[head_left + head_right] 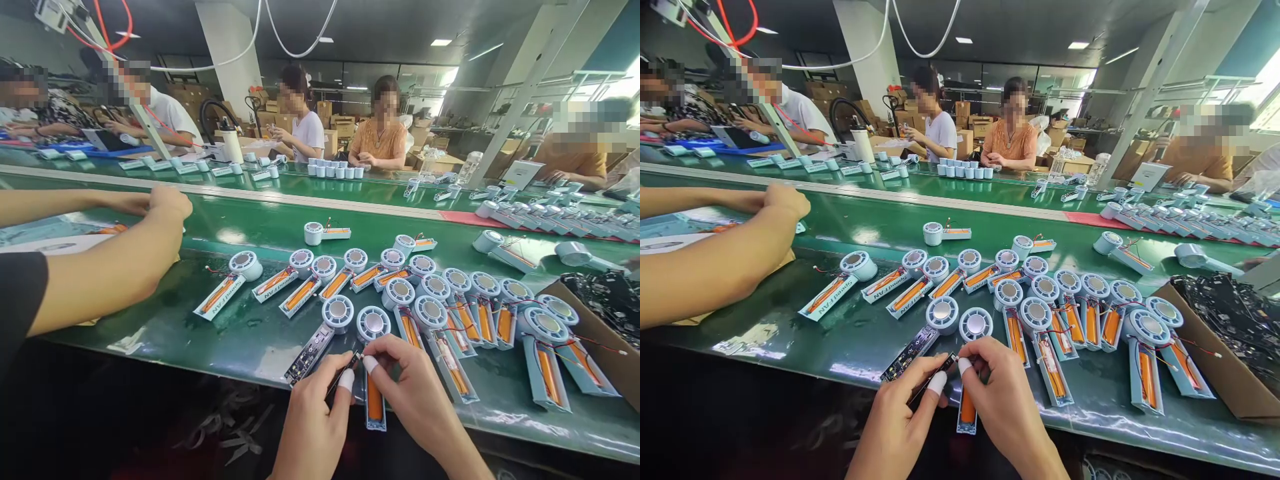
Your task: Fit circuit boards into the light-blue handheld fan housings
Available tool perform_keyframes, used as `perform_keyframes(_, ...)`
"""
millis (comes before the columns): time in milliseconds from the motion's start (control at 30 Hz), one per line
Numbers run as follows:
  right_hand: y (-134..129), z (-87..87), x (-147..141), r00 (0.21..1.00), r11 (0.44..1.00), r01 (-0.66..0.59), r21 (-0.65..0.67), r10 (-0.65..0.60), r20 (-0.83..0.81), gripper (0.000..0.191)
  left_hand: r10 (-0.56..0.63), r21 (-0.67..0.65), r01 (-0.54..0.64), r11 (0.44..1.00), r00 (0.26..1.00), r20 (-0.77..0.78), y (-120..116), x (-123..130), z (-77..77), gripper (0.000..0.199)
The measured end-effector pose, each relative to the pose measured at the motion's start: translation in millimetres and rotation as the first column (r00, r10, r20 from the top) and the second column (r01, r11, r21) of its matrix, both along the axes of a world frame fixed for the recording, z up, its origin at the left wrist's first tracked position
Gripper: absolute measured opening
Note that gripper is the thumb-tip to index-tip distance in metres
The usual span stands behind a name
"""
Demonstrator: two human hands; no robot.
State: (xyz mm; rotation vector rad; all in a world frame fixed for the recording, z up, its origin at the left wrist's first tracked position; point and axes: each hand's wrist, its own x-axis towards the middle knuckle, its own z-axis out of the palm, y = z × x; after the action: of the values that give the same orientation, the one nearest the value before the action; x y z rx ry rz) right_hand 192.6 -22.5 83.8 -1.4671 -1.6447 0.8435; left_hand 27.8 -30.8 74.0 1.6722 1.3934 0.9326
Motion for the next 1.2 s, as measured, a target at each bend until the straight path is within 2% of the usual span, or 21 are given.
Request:
perform_keyframes(167, -3, -7.0, -5, 0.976, 0.967, -0.050, 0.251, -0.007, 0.219, 0.017, 0.019, 0.085, -0.014, 0.996, 0.998, -0.054, -2, 1, -4.0, 0.034)
perform_keyframes(267, -5, -12.6, -9, 0.958, 0.945, -0.061, 0.322, -0.035, 0.285, 0.018, 0.032, 0.154, -0.014, 0.988, 0.993, -0.110, -3, -1, -11.9, 0.036)
perform_keyframes(333, -5, -13.2, -10, 0.962, 0.950, -0.065, 0.307, -0.021, 0.271, 0.017, 0.026, 0.223, 0.012, 0.975, 0.986, -0.167, -5, -2, -17.8, 0.038)
perform_keyframes(433, -4, -9.3, -9, 0.986, 0.973, -0.059, 0.225, 0.021, 0.168, 0.016, 0.020, 0.308, 0.050, 0.950, 0.975, -0.222, -6, -1, -22.5, 0.039)
perform_keyframes(567, -1, -3.8, -5, 0.999, 0.996, -0.047, 0.074, 0.048, -0.011, 0.017, 0.026, 0.333, 0.031, 0.943, 0.986, -0.165, -3, -1, -19.0, 0.037)
perform_keyframes(667, 0, -4.2, -4, 0.997, 0.999, -0.032, 0.035, 0.034, -0.070, 0.017, -0.010, 0.285, 0.036, 0.958, 0.996, -0.092, 1, -3, -13.9, 0.035)
perform_keyframes(800, 0, -9.3, -8, 0.993, 0.998, -0.016, 0.053, 0.022, -0.112, 0.019, -0.071, 0.097, 0.074, 0.993, 0.997, -0.031, 5, -12, -9.0, 0.034)
perform_keyframes(900, 0, -12.4, -8, 0.986, 1.000, 0.012, 0.028, -0.007, -0.164, 0.012, -0.097, -0.006, 0.097, 0.995, 0.995, -0.014, 8, -19, -7.9, 0.036)
perform_keyframes(967, 1, -12.6, -6, 0.982, 1.000, 0.002, -0.007, -0.004, -0.187, 0.013, -0.116, -0.029, 0.115, 0.993, 0.993, -0.014, 9, -23, -8.4, 0.037)
perform_keyframes(1100, 2, -9.3, 0, 0.983, 0.992, -0.126, -0.006, 0.124, -0.137, 0.015, -0.176, -0.070, 0.176, 0.982, 0.984, 0.012, 11, -26, -8.9, 0.037)
perform_keyframes(1200, 4, -7.0, 1, 0.984, 0.992, -0.123, 0.010, 0.124, -0.131, 0.018, -0.196, -0.097, 0.200, 0.975, 0.979, 0.050, 13, -24, -5.4, 0.035)
